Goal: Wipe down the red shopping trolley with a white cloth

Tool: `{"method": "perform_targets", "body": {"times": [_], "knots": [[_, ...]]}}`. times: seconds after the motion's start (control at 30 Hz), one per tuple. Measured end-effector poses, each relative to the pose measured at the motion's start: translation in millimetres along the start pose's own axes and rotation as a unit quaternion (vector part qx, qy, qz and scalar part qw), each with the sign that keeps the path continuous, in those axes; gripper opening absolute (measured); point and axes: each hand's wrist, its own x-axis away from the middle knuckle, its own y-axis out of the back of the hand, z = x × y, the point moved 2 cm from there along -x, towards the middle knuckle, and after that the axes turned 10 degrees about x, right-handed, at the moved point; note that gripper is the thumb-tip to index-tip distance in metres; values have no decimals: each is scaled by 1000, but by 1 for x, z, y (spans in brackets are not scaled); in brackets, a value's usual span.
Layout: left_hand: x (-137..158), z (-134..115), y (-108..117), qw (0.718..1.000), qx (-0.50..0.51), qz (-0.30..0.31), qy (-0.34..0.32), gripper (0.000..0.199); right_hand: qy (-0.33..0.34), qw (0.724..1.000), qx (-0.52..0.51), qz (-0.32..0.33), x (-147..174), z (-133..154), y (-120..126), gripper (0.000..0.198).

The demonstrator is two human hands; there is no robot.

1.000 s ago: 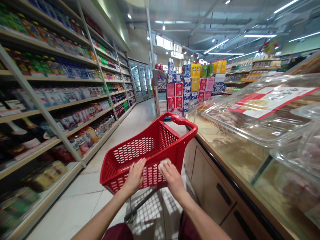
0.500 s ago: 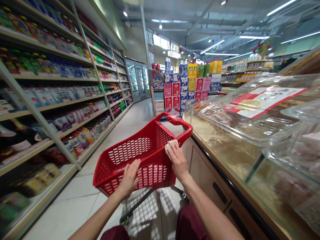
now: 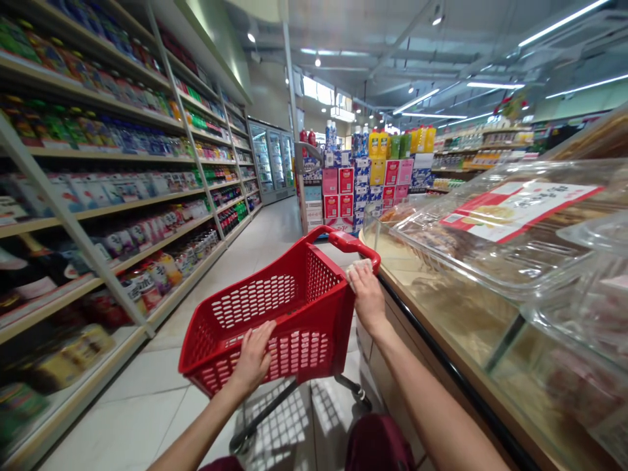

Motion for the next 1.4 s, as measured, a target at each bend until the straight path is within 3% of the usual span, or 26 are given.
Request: {"method": "perform_targets", "body": {"times": [0.13,0.2,0.33,0.53,0.67,0.73,0.8,0.87,0.93,0.97,1.07,1.13,1.3,1.33,1.4], "knots": [[1,0,1,1000,-2,7,-2,62,151,985,-16,77,16,16,-12,37],[1,0,1,1000,3,13,-2,64,122,990,12,74,8,-2,-9,36],[2,0,0,1000,12,11,-6,66,-14,997,74,26,-12,-40,2,40],[2,1,0,1000,18,6,-11,65,124,988,15,86,1,-17,-4,39],[1,-1,1,1000,14,12,-6,64,18,997,45,62,-24,-44,3,38],[1,-1,1,1000,12,15,-4,64,1,997,50,54,-27,-41,3,38],[1,-1,1,1000,11,16,-5,65,44,996,35,64,-17,-18,0,36],[2,0,0,1000,11,15,-7,65,128,988,9,89,0,8,-5,35],[2,0,0,1000,10,15,-11,65,183,977,-4,110,9,18,-7,35],[2,0,0,1000,9,16,-11,65,177,978,2,112,9,13,-7,35],[2,0,0,1000,11,16,-9,66,50,994,57,78,-5,-18,-2,37],[2,-1,0,1000,16,17,-7,67,9,996,73,57,-7,-24,0,38],[2,-2,1,1000,20,8,-5,66,173,980,-1,99,25,22,-9,36],[3,-2,1,1000,20,8,-4,66,185,977,-9,105,26,23,-10,35],[3,-2,1,1000,19,13,-5,66,143,986,3,89,19,10,-7,35]]}}
